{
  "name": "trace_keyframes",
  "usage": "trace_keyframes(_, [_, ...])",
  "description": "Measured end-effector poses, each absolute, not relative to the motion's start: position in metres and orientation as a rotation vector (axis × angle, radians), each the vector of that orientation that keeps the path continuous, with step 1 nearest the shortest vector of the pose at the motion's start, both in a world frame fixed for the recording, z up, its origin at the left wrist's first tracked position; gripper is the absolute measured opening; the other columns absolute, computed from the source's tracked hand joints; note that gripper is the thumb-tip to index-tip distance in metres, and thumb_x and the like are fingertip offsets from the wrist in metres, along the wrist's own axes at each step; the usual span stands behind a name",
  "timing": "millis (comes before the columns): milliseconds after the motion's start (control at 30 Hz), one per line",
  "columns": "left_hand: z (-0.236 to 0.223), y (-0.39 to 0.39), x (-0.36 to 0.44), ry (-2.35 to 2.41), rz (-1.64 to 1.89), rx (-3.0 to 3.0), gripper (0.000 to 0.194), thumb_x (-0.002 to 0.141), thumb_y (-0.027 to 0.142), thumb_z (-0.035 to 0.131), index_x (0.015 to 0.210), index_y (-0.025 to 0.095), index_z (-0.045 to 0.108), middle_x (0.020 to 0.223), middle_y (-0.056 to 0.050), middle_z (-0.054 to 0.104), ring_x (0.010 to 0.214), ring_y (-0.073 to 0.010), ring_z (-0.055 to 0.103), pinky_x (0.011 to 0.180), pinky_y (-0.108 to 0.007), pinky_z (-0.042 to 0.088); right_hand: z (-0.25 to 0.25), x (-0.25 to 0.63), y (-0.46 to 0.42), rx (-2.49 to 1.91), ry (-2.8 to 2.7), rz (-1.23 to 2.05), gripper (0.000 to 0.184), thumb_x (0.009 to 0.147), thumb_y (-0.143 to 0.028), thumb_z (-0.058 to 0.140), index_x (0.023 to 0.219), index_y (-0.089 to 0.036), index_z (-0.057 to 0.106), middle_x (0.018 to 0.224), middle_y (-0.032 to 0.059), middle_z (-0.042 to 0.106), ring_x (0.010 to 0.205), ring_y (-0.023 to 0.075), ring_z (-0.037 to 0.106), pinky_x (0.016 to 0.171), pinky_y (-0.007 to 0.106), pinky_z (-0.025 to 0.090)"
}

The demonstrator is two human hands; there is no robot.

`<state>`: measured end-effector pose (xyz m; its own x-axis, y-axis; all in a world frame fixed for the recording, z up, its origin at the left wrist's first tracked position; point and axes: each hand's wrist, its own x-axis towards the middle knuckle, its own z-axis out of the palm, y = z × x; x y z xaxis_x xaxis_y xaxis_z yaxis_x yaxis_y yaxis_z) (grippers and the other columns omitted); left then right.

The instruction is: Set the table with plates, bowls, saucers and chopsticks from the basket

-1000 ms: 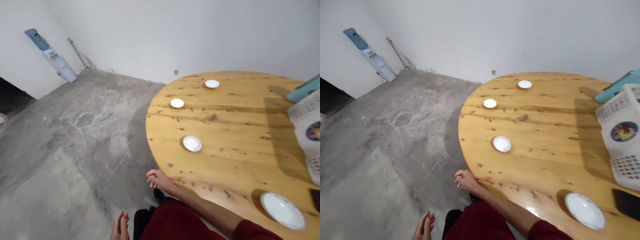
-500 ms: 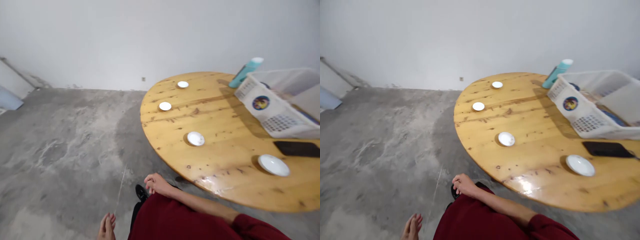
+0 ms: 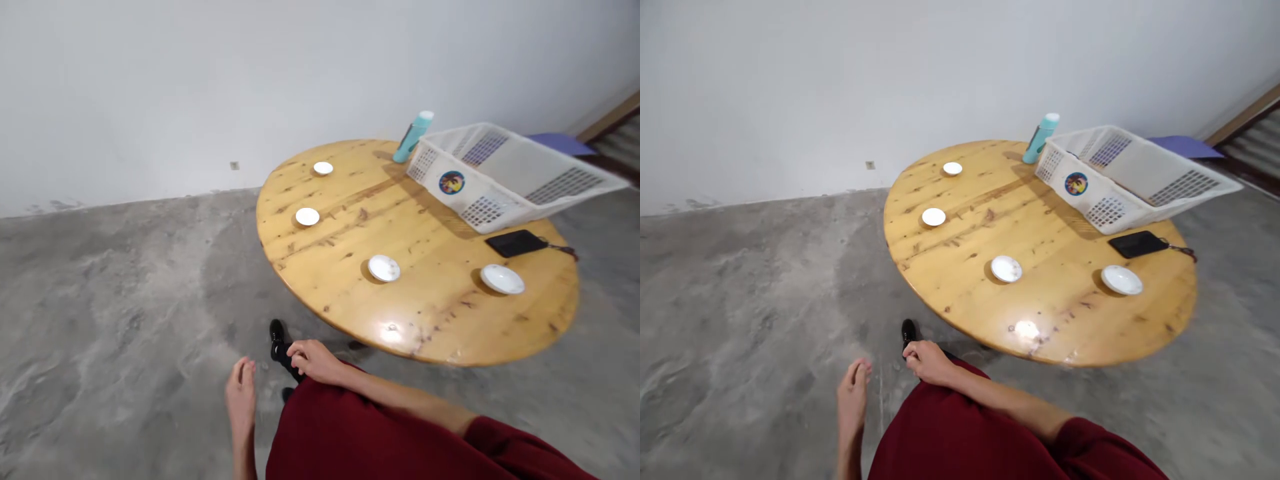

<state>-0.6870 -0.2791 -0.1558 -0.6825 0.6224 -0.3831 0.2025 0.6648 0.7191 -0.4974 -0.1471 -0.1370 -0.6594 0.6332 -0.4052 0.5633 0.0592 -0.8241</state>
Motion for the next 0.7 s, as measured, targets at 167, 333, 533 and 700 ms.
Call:
trace_keyframes(167, [-0.162,-0.219,-0.726,2.187,0.862,0.747,0.034,0.093,0.047,0.063,0.116,0.024,0.071,0.125,-0.011,0.071,0.111,-0.0272,0.068,0.087,-0.038,0.059,-0.147,-0.565,-0.087,-1.204,-2.170,1.719,0.036,0.082,-0.015,0.051,0.107,-0.015,0.076,0.078,0.0037,0.078,0.071,0.0174,0.073,0.068,0.023,0.050])
trace_keyframes(333, [-0.164,-0.156,-0.796,2.086,0.840,0.603,0.062,0.070,0.067,0.058,0.103,0.016,0.071,0.104,-0.018,0.079,0.106,-0.0368,0.074,0.089,-0.044,0.060,-0.152,-0.617,-0.003,-1.274,-1.832,1.803,0.033,0.085,-0.014,0.047,0.103,-0.016,0.075,0.085,0.0043,0.078,0.065,0.0147,0.072,0.063,0.022,0.048])
trace_keyframes(533, [-0.150,-0.048,-0.827,2.037,0.724,0.824,0.063,0.072,0.068,0.057,0.108,0.018,0.069,0.105,-0.017,0.079,0.108,-0.0345,0.074,0.093,-0.044,0.060,-0.170,-0.602,0.077,-1.470,-1.395,1.635,0.017,0.079,-0.018,0.052,0.084,-0.018,0.069,0.075,0.0025,0.073,0.062,0.0151,0.067,0.060,0.023,0.044])
trace_keyframes(700, [-0.120,0.054,-0.819,1.932,0.692,1.080,0.054,0.072,0.068,0.058,0.097,0.022,0.071,0.094,-0.013,0.080,0.096,-0.0350,0.076,0.089,-0.048,0.061,-0.182,-0.548,0.094,-1.585,-1.066,1.505,0.016,0.073,-0.032,0.052,0.076,-0.021,0.063,0.071,0.0043,0.070,0.060,0.0181,0.064,0.060,0.028,0.046])
